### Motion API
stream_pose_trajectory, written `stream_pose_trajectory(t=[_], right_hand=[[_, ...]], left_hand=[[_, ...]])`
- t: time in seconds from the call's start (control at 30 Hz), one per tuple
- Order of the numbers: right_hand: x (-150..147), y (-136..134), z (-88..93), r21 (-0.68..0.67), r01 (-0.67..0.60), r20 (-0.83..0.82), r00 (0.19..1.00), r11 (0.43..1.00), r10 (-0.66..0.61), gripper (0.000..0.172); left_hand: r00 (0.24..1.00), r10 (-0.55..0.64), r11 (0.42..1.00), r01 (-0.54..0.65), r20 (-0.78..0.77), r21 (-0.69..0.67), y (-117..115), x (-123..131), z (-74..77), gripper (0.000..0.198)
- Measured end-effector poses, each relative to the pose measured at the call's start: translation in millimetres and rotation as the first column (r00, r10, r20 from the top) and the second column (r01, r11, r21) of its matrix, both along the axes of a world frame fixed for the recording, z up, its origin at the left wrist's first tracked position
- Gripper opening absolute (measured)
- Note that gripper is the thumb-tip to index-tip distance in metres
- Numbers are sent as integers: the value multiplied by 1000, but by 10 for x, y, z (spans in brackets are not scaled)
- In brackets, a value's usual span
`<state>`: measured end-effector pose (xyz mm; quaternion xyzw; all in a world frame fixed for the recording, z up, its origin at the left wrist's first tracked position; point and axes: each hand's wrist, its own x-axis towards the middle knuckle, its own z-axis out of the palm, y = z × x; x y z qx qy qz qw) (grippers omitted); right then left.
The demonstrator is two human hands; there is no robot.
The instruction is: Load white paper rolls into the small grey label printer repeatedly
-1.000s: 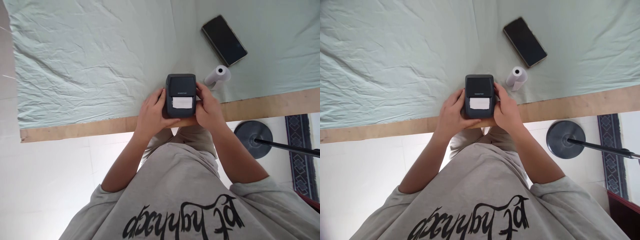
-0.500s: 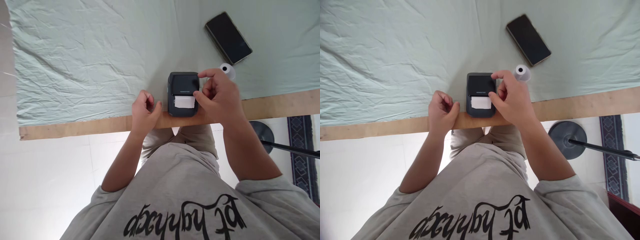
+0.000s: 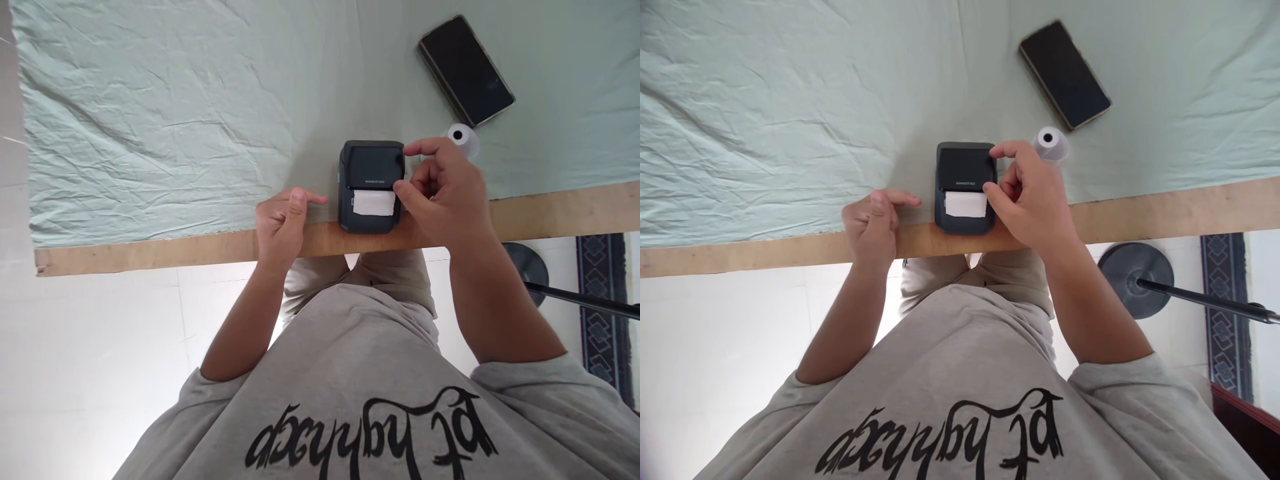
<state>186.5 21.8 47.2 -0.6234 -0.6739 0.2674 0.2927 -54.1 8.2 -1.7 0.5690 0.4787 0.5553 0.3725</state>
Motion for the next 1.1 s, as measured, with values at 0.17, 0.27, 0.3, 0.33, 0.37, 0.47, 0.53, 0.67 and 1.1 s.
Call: stream_pose_trajectory(t=[0.17, 0.27, 0.3, 0.33, 0.37, 0.47, 0.53, 0.67, 1.1], right_hand=[[20, 2, 4, -9, -15, 10, 1000, 1000, 15, 33], [23, 17, 13, -38, -38, 25, 999, 999, 39, 40], [24, 25, 22, -43, -43, 31, 999, 998, 44, 41], [25, 33, 34, -42, -46, 35, 998, 998, 47, 42], [25, 43, 49, -34, -44, 36, 998, 998, 45, 42], [18, 79, 110, -1, -44, 44, 998, 999, 44, 42], [3, 111, 159, 16, -39, 60, 997, 999, 38, 35], [-48, 198, 250, 54, -7, 31, 1000, 999, 5, 21], [-151, 476, 270, -92, -193, 255, 944, 977, 211, 14]], left_hand=[[998, 21, 989, -31, -66, -146, -28, 21, 75, 69], [993, 27, 986, -45, -111, -162, -40, 20, 77, 54], [993, 28, 987, -46, -116, -157, -44, 17, 70, 49], [993, 28, 988, -44, -111, -146, -46, 14, 61, 44], [995, 26, 991, -38, -98, -130, -48, 9, 51, 40], [999, -3, 996, -2, -51, -84, -49, -6, 28, 35], [998, -30, 996, 25, -60, -89, -46, -14, 29, 34], [995, -40, 988, 27, -87, -150, -46, -18, 59, 34], [980, 23, 997, -38, -199, -69, -32, 12, 79, 52]])
